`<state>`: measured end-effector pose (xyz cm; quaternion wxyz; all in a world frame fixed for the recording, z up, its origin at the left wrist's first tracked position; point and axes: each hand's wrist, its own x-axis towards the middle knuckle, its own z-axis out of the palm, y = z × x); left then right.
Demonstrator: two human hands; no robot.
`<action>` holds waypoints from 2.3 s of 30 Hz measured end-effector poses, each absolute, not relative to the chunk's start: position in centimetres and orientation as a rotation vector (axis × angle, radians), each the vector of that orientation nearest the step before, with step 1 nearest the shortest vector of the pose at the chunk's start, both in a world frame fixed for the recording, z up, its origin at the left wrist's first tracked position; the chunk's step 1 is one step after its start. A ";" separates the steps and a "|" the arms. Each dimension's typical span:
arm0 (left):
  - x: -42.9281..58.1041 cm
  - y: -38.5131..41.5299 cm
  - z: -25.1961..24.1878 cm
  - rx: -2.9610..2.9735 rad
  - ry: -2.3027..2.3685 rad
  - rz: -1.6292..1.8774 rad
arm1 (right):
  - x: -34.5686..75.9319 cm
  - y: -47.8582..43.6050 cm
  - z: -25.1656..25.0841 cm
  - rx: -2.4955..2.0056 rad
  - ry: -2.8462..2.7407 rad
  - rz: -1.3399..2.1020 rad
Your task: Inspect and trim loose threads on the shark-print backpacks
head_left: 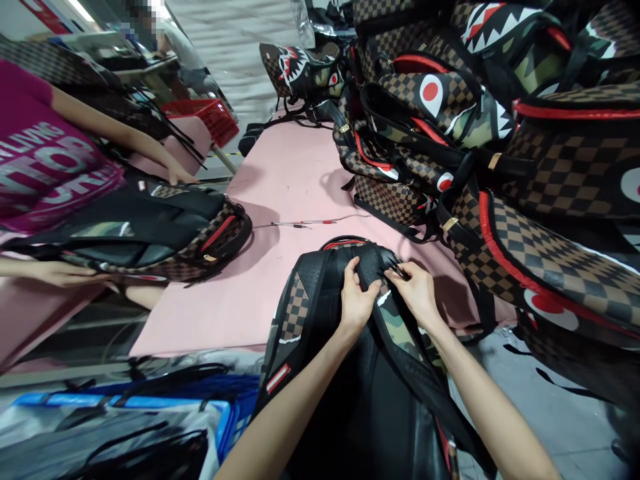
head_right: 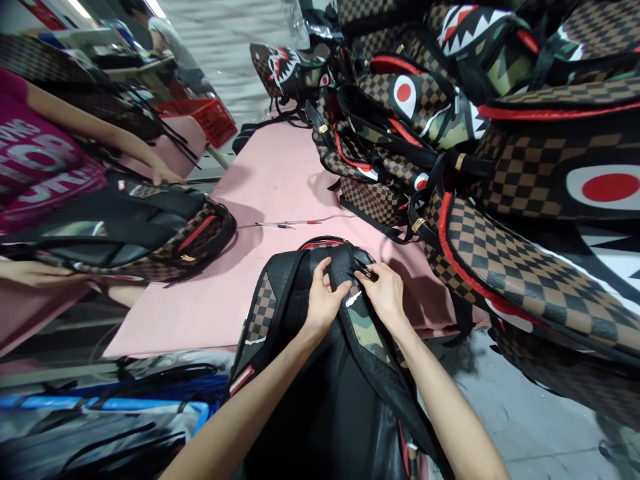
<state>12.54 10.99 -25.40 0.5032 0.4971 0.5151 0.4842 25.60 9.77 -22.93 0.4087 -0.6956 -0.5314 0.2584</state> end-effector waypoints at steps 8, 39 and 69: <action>12.6 10.8 -24.7 1.080 1.127 1.179 | 26.4 11.8 -23.2 -1.759 -1.426 0.828; 10.4 13.6 -21.7 2.335 1.398 0.991 | 26.6 12.4 -22.7 -1.427 -0.912 1.396; 13.9 22.9 -20.0 2.217 0.770 0.179 | 26.7 12.9 -23.0 -1.463 -0.841 1.438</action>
